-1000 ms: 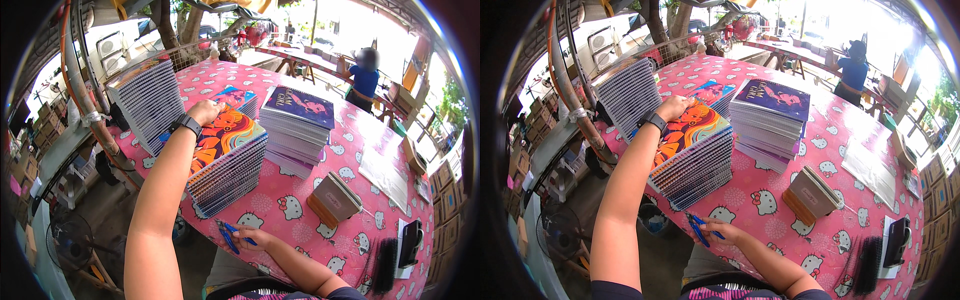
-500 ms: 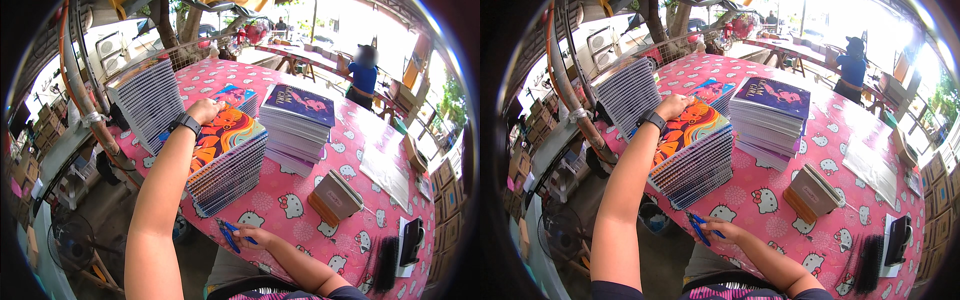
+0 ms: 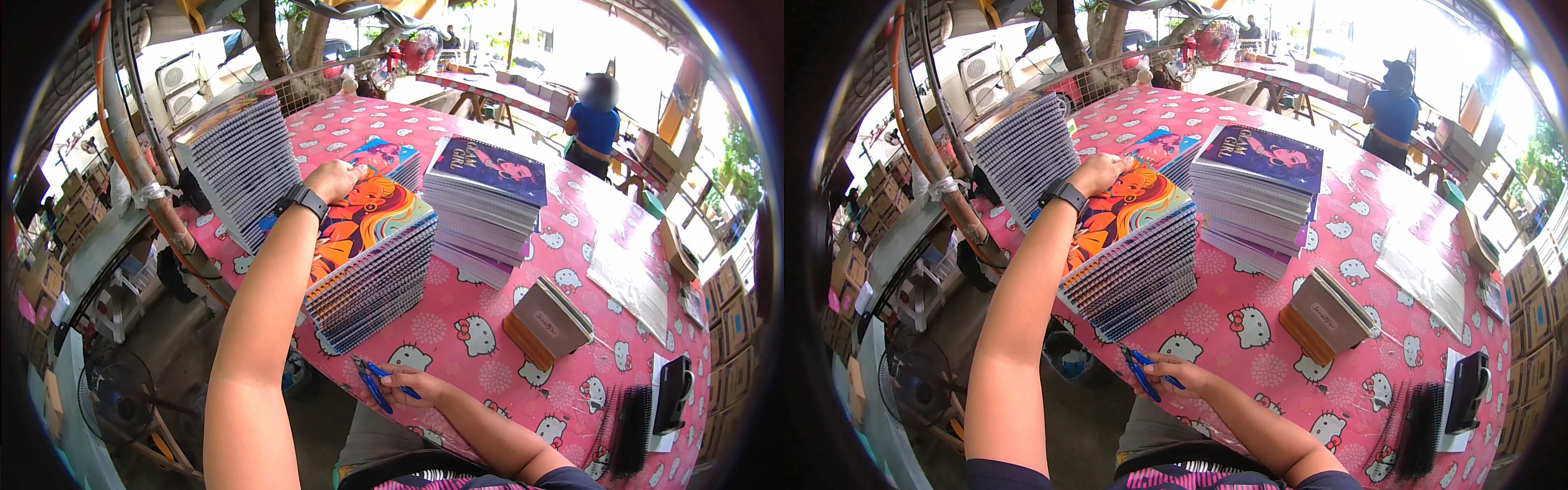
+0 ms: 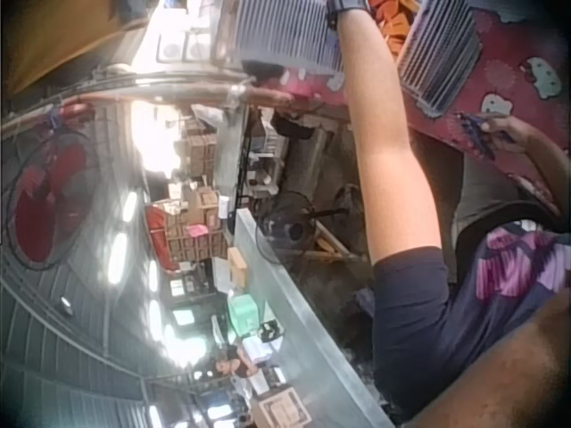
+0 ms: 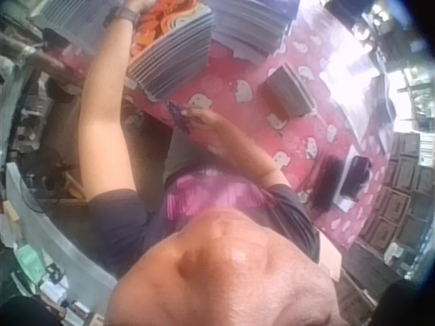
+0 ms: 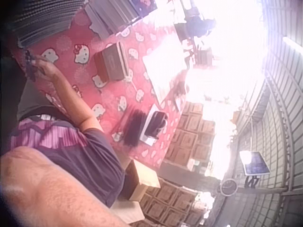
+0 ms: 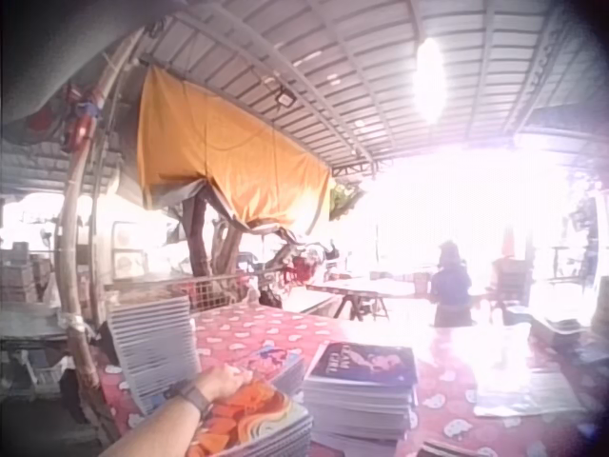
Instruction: The person uses a blue hand tool to crimp the ends of metal spiral bindings on a stack of notebooks, handling them one at a time.
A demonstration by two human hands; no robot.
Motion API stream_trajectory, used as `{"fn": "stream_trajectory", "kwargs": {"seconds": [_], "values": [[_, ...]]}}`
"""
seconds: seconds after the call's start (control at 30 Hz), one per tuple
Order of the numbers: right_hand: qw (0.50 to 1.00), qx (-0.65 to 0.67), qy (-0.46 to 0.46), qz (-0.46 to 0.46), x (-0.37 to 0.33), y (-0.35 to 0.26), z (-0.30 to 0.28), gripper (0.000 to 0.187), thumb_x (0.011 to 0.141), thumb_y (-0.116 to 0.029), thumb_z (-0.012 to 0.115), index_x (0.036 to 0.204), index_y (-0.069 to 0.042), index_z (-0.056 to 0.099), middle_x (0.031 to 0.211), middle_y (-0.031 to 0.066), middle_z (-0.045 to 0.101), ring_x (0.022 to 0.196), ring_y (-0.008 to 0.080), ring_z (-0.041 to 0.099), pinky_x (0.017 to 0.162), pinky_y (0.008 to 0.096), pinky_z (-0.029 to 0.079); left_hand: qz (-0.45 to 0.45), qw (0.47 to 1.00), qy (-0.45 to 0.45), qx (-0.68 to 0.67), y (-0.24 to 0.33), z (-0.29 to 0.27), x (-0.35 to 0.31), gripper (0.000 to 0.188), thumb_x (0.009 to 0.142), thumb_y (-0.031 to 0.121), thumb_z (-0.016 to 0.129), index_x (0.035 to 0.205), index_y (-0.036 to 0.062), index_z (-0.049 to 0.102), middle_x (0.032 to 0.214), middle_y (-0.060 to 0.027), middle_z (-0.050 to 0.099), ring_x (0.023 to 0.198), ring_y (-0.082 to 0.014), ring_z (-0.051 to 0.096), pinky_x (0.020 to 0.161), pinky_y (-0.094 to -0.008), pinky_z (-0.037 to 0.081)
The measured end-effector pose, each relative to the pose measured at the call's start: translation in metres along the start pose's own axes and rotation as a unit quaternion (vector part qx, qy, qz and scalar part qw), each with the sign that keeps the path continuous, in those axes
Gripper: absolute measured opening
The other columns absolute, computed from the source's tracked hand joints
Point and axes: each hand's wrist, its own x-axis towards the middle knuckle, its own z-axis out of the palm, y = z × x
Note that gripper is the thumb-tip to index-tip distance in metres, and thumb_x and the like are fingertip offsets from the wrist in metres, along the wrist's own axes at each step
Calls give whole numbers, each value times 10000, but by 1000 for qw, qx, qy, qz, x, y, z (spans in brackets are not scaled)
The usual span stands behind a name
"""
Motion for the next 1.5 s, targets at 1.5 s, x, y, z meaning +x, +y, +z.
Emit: {"fn": "stream_trajectory", "kwargs": {"seconds": [1.5], "values": [[1000, 10, 22, 8, 1, -1, 6, 440, 867, -199, 525, 1231, 3, 384, 1100, 168, 557, 993, 267, 569, 869, 373, 449, 0, 1000, -9, 24, 1, -2, -1, 505, 900, 460, 378, 1059, 40, 609, 1102, -209, 573, 1058, -341, 523, 917, -425, 384]]}}
